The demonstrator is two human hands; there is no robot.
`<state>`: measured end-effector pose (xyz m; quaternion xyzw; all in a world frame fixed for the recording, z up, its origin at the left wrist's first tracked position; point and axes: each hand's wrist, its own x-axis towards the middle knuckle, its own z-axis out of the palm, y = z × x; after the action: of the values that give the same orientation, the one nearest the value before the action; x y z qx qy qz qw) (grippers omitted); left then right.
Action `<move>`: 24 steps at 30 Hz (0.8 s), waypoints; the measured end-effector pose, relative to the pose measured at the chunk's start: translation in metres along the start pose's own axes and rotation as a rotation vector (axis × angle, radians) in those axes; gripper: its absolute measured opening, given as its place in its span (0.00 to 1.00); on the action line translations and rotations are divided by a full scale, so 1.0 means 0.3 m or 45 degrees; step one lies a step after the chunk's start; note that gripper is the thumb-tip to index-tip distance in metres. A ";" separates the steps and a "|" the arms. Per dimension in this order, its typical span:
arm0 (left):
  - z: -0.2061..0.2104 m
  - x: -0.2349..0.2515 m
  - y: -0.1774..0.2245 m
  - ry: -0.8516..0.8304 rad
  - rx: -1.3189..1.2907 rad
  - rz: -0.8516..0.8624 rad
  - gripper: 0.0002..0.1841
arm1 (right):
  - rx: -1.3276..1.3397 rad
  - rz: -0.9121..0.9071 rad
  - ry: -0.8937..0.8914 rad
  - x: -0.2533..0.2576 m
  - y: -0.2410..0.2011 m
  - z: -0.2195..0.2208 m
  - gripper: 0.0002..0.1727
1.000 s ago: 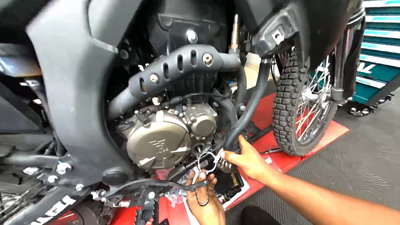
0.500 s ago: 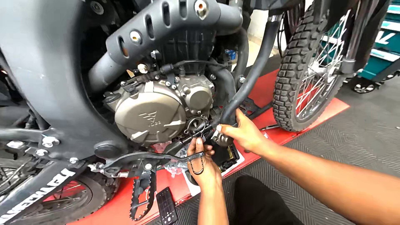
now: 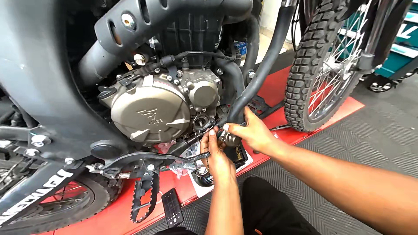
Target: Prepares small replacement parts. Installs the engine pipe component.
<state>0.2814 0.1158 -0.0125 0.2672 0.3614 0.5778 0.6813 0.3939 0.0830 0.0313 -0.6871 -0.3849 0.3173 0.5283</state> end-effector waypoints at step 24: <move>0.047 0.024 -0.059 -0.238 -0.626 -0.327 0.10 | 0.044 -0.055 0.005 0.008 0.008 0.000 0.40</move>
<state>0.3037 0.1202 -0.0194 0.0983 0.1772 0.5300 0.8234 0.3956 0.0847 0.0289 -0.6701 -0.3931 0.3108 0.5476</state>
